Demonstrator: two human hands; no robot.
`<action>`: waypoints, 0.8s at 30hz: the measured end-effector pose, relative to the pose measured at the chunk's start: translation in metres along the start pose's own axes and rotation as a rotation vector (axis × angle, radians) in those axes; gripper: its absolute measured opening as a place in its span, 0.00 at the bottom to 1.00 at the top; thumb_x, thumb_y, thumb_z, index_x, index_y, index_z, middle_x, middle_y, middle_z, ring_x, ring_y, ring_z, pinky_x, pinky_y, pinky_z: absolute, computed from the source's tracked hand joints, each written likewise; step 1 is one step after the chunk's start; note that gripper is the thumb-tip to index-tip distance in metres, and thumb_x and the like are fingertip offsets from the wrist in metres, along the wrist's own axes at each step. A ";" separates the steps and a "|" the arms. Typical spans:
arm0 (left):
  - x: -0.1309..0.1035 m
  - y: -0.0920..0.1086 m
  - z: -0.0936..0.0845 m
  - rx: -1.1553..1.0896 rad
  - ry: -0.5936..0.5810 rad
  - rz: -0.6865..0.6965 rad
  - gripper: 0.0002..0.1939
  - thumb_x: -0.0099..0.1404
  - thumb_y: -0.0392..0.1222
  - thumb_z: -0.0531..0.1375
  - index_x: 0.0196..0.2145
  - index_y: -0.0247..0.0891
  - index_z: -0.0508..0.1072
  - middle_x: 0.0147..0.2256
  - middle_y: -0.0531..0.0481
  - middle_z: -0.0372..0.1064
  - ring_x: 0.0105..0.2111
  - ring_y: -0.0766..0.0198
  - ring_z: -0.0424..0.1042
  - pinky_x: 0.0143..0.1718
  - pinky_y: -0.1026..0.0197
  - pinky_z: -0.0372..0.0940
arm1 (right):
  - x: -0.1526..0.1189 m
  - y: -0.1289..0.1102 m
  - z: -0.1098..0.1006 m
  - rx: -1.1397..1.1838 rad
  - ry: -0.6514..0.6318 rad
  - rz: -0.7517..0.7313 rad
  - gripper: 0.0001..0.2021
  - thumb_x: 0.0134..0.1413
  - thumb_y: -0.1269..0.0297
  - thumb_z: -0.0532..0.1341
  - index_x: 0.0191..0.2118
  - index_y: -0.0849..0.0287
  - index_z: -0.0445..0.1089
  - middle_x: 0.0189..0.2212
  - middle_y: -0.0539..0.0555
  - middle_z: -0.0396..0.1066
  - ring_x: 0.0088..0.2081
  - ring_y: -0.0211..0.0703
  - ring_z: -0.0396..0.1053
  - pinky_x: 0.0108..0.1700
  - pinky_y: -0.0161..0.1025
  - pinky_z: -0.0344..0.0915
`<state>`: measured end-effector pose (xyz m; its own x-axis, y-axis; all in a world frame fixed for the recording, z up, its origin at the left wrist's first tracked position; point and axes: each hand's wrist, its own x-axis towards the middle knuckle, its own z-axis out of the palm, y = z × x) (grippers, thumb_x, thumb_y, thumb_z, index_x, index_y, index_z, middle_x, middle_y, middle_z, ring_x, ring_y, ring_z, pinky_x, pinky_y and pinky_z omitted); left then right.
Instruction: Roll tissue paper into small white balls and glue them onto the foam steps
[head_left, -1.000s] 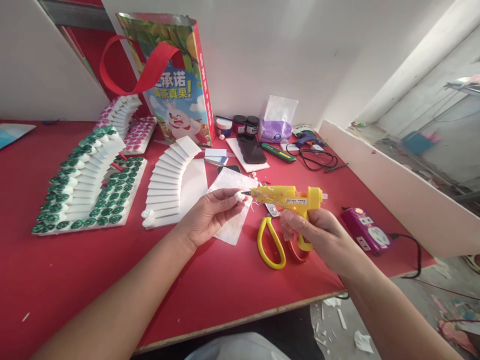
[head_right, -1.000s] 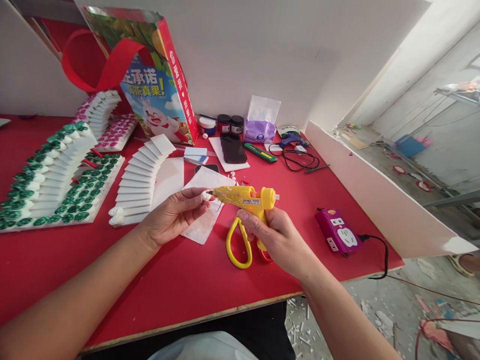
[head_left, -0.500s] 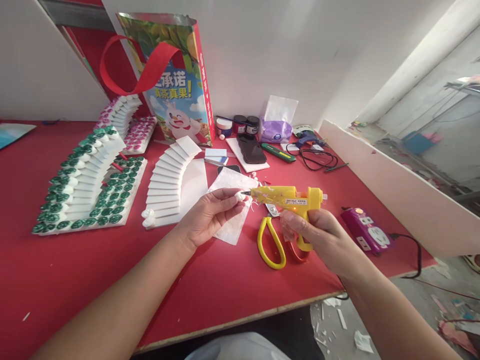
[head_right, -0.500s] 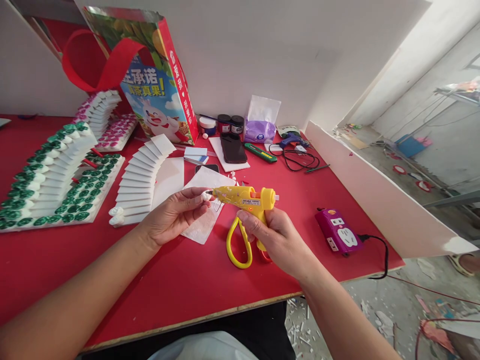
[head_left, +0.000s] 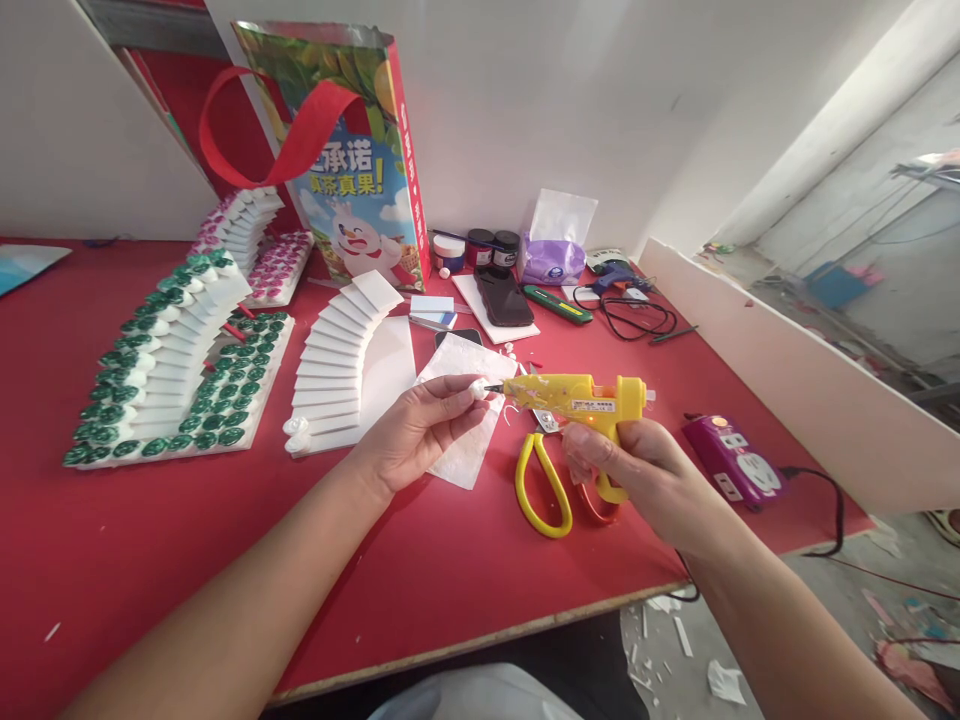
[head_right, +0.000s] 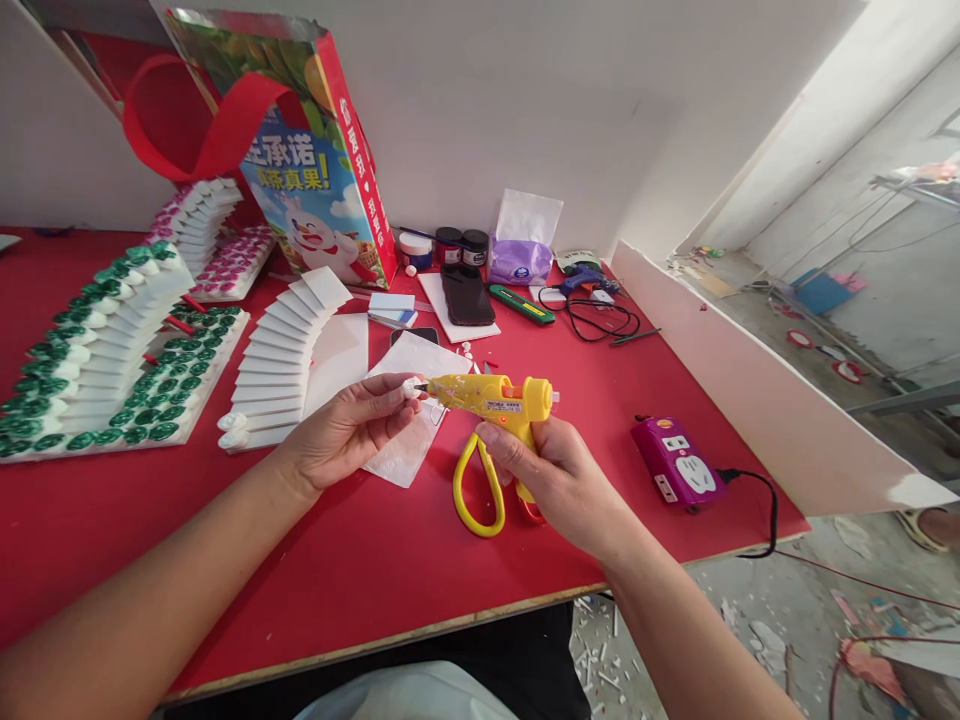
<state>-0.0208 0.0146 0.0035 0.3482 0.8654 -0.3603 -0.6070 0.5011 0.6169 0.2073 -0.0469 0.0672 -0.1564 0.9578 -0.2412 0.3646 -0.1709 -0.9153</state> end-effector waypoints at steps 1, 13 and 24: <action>0.000 0.000 0.000 -0.001 0.000 -0.002 0.09 0.57 0.24 0.70 0.35 0.32 0.83 0.31 0.49 0.79 0.32 0.69 0.79 0.42 0.70 0.76 | 0.000 0.000 0.000 -0.006 0.004 -0.002 0.29 0.55 0.33 0.62 0.24 0.58 0.65 0.22 0.51 0.63 0.25 0.37 0.60 0.23 0.35 0.54; 0.000 0.000 0.001 -0.018 0.016 0.015 0.09 0.58 0.22 0.68 0.35 0.30 0.83 0.31 0.47 0.80 0.31 0.69 0.79 0.39 0.71 0.76 | 0.000 0.001 0.000 -0.041 0.020 -0.012 0.29 0.55 0.33 0.62 0.25 0.58 0.65 0.21 0.49 0.59 0.23 0.34 0.53 0.22 0.35 0.49; 0.001 0.001 0.000 0.042 0.007 0.017 0.08 0.54 0.26 0.72 0.33 0.31 0.83 0.34 0.47 0.80 0.33 0.70 0.79 0.39 0.73 0.75 | 0.010 0.011 -0.019 0.047 0.229 -0.095 0.26 0.51 0.36 0.66 0.33 0.59 0.73 0.31 0.56 0.73 0.34 0.44 0.70 0.37 0.38 0.66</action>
<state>-0.0210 0.0157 0.0039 0.3332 0.8738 -0.3541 -0.5819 0.4861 0.6520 0.2274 -0.0346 0.0607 0.0257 0.9966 -0.0788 0.3147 -0.0829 -0.9456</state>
